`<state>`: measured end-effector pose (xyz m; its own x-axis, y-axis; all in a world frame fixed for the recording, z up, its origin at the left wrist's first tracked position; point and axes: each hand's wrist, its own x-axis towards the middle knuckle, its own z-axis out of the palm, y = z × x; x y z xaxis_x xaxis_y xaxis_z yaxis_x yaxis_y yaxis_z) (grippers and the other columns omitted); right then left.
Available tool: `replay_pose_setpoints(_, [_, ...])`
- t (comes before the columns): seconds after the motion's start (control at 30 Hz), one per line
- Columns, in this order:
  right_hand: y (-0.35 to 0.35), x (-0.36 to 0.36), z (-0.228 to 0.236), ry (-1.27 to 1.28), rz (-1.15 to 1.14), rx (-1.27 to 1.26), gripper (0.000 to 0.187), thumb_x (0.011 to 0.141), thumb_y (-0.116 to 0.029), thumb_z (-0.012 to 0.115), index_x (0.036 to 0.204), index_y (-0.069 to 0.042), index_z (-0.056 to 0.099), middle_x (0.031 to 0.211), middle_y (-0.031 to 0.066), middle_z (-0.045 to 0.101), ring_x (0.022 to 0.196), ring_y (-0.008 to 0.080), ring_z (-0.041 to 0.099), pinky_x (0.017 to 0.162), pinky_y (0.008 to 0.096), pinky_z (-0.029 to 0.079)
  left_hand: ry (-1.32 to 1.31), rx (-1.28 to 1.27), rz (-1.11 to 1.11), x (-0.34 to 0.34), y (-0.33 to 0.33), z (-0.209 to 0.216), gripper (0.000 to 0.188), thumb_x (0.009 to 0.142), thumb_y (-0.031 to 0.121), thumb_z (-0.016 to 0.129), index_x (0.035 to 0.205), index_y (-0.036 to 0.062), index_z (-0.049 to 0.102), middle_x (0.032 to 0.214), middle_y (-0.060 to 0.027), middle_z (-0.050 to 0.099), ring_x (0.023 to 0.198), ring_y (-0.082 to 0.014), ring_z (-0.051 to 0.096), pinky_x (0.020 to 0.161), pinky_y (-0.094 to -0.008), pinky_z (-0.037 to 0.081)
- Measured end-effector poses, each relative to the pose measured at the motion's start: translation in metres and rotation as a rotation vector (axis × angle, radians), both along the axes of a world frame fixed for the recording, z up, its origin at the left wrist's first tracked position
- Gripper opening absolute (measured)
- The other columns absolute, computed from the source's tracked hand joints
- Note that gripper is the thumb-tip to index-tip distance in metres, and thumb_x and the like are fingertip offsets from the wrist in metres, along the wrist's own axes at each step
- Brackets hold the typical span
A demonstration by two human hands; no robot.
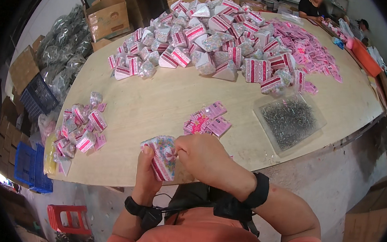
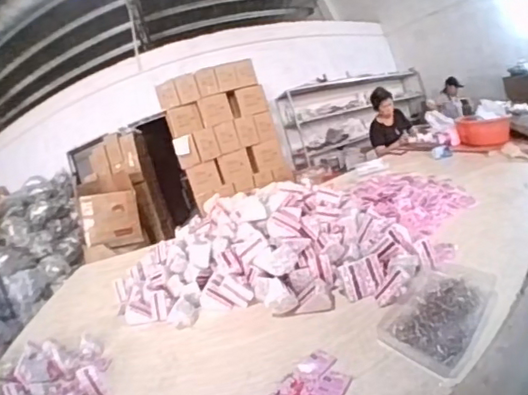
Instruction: The person assembles small craft kits by inserting a metal pin into a triangular package containing colorful beads. They pick up a package, insert the pin, and place the finished unit on the table. The process is repeated continuously throughout the clip.
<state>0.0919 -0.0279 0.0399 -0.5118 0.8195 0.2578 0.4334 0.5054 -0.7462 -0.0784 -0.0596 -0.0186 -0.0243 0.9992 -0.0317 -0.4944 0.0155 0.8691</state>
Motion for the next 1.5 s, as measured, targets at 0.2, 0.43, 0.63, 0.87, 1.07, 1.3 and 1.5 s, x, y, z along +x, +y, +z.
replay_pose_setpoints(0.2, [-0.006,-0.005,-0.003,-0.182,-0.040,0.184,0.008,0.079,-0.012,0.052,0.078,-0.005,0.057,0.069,0.0144,0.058,0.065,0.0344,0.058,0.055,0.0416,0.044,0.105,0.068,0.096,-0.001,0.002,-0.005,0.058,0.078,0.042,0.065,0.109,-0.0014,0.041,0.097,-0.0142,0.057,0.085,-0.0207,0.061,0.075,-0.0323,0.050])
replay_pose_setpoints(0.43, [0.002,-0.003,-0.008,-0.061,0.012,0.044,0.010,0.078,-0.012,0.050,0.080,-0.004,0.057,0.068,0.0170,0.058,0.066,0.0361,0.058,0.059,0.0448,0.044,0.250,0.130,0.165,-0.002,0.002,-0.008,0.068,0.073,0.050,0.068,0.109,-0.0006,0.041,0.093,-0.0126,0.056,0.083,-0.0176,0.059,0.074,-0.0301,0.049])
replay_pose_setpoints(0.63, [0.005,-0.005,0.001,-0.013,0.011,-0.184,0.010,0.079,-0.011,0.050,0.081,-0.003,0.055,0.069,0.0194,0.057,0.069,0.0385,0.056,0.061,0.0449,0.043,0.341,0.167,0.185,-0.005,0.003,-0.004,0.069,0.072,0.051,0.068,0.109,-0.0006,0.041,0.093,-0.0112,0.055,0.083,-0.0164,0.057,0.073,-0.0293,0.048])
replay_pose_setpoints(0.87, [0.006,-0.003,0.007,0.070,0.158,-0.371,0.025,0.080,-0.007,0.056,0.102,-0.002,0.046,0.064,0.0123,0.056,0.056,0.0225,0.059,0.050,0.0338,0.043,0.181,0.125,0.096,-0.005,0.000,-0.020,0.049,0.079,0.034,0.064,0.107,0.0004,0.044,0.094,-0.0082,0.054,0.085,-0.0128,0.054,0.075,-0.0273,0.046])
replay_pose_setpoints(1.07, [0.011,0.003,0.014,0.229,0.166,-0.758,0.019,0.082,-0.005,0.058,0.098,-0.003,0.047,0.064,0.0044,0.057,0.051,0.0096,0.057,0.044,0.0209,0.042,0.075,0.074,0.036,-0.004,-0.001,-0.012,0.039,0.083,0.029,0.060,0.104,0.0000,0.044,0.093,-0.0084,0.053,0.083,-0.0122,0.054,0.073,-0.0272,0.047])
replay_pose_setpoints(1.3, [0.018,-0.016,-0.012,0.265,0.176,-0.656,0.017,0.083,-0.006,0.056,0.098,-0.002,0.048,0.069,0.0051,0.058,0.058,0.0108,0.059,0.047,0.0216,0.044,-0.127,0.020,-0.055,-0.020,0.005,-0.021,0.045,0.087,0.036,0.055,0.110,-0.0006,0.044,0.099,-0.0117,0.056,0.089,-0.0162,0.058,0.075,-0.0299,0.050])
replay_pose_setpoints(1.5, [0.013,-0.009,-0.003,0.178,0.135,-0.759,0.017,0.085,-0.008,0.055,0.099,-0.002,0.049,0.073,0.0053,0.059,0.062,0.0110,0.060,0.050,0.0220,0.045,-0.343,0.028,0.059,-0.113,0.038,0.011,0.040,0.093,0.038,0.043,0.111,0.0029,0.052,0.101,-0.0072,0.061,0.094,-0.0182,0.058,0.083,-0.0331,0.050])
